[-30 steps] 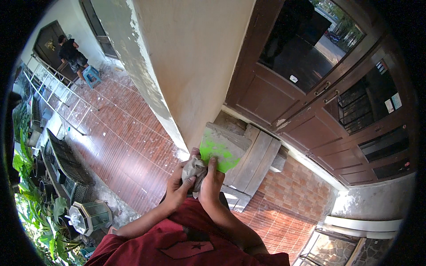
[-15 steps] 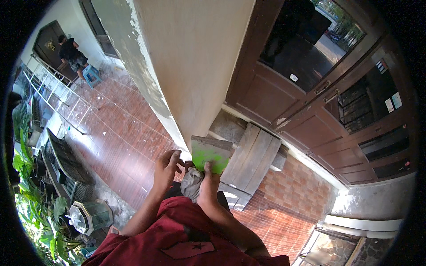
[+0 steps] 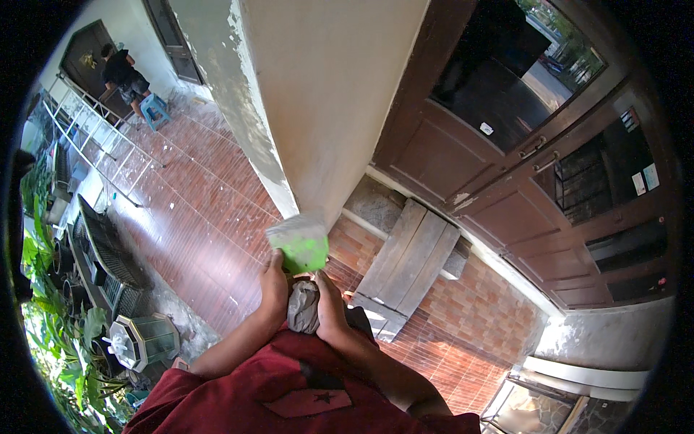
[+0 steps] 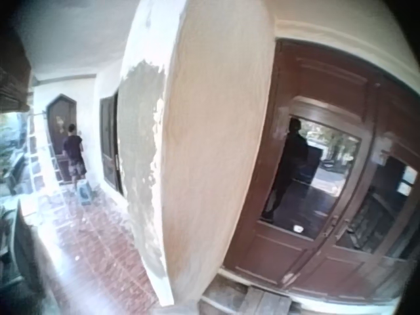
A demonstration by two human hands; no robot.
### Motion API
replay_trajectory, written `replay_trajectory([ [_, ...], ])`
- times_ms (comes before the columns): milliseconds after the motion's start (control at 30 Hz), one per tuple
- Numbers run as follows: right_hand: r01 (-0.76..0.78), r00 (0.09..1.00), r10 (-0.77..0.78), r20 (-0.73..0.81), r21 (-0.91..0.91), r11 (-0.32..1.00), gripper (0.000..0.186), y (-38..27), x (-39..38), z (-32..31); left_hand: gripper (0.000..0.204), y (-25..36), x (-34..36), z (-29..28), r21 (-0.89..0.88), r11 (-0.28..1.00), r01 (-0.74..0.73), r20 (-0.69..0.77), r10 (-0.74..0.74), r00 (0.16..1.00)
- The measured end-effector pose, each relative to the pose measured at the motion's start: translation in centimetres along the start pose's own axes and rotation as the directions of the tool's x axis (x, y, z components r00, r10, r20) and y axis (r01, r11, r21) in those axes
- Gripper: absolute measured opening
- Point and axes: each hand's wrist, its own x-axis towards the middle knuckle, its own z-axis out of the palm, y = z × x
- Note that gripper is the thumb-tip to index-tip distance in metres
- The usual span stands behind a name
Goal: The person applies plaster to a vertical wall column using a green plastic trowel and a metal hawk. They repeatedly scoop plaster from the hawk and smooth it onto the column surface, working from lower to higher sections.
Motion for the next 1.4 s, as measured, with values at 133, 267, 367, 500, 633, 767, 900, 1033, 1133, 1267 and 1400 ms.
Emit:
replay_trajectory([
  [133,-0.063,0.992,0.066,0.103,-0.033,0.997,0.046,-0.2,-0.5,-0.9,0.031,0.1,0.3,-1.1,0.007,1.000,0.018,-0.172,-0.016,0.985],
  [267,0.081,0.938,0.002,0.346,-0.224,0.971,0.061,-0.8,-1.7,-1.4,0.031,0.3,0.4,-1.8,-0.028,0.986,0.167,-0.156,-0.169,0.973],
  [367,0.052,0.911,0.035,0.411,-0.199,0.979,0.074,-1.4,-2.1,-1.2,0.039,-0.3,0.5,-2.1,-0.067,0.990,0.126,-0.215,-0.138,0.967],
  [500,0.038,0.914,0.079,0.398,-0.279,0.960,0.080,-2.1,-2.2,-0.6,0.036,-1.0,0.2,-3.6,-0.184,0.951,0.248,-0.203,-0.284,0.937],
  [633,0.003,0.907,0.123,0.402,-0.297,0.955,0.070,-2.3,-1.9,-0.5,0.032,-0.7,1.0,-5.3,-0.244,0.935,0.259,-0.209,-0.311,0.927],
  [767,-0.036,0.919,0.124,0.373,-0.233,0.972,0.060,-2.3,-1.3,-0.6,0.026,0.6,2.6,-6.5,-0.048,0.998,0.028,-0.301,-0.042,0.953],
  [900,0.029,0.947,0.014,0.320,-0.128,0.991,0.056,-2.3,-0.6,0.1,0.056,2.5,2.7,-8.4,0.325,0.917,-0.231,-0.171,0.298,0.939],
  [1033,0.138,0.956,-0.107,0.272,-0.099,0.985,0.053,-2.8,0.1,1.8,0.036,4.1,1.5,-9.1,0.694,0.596,-0.404,0.257,0.319,0.912],
  [1133,0.240,0.937,-0.194,0.292,-0.131,0.962,0.053,-3.3,0.6,3.3,0.027,4.8,-0.1,-7.6,0.750,0.529,-0.397,0.387,0.135,0.912],
  [1267,0.259,0.936,-0.213,0.282,-0.140,0.956,0.055,-3.7,1.2,5.3,0.028,5.3,-1.9,-4.6,0.465,0.858,-0.219,0.427,-0.001,0.904],
  [1400,0.330,0.913,-0.263,0.310,-0.185,0.926,0.058,-4.0,1.3,7.8,0.032,5.6,-1.5,-2.7,0.460,0.854,-0.241,0.405,0.040,0.913],
])
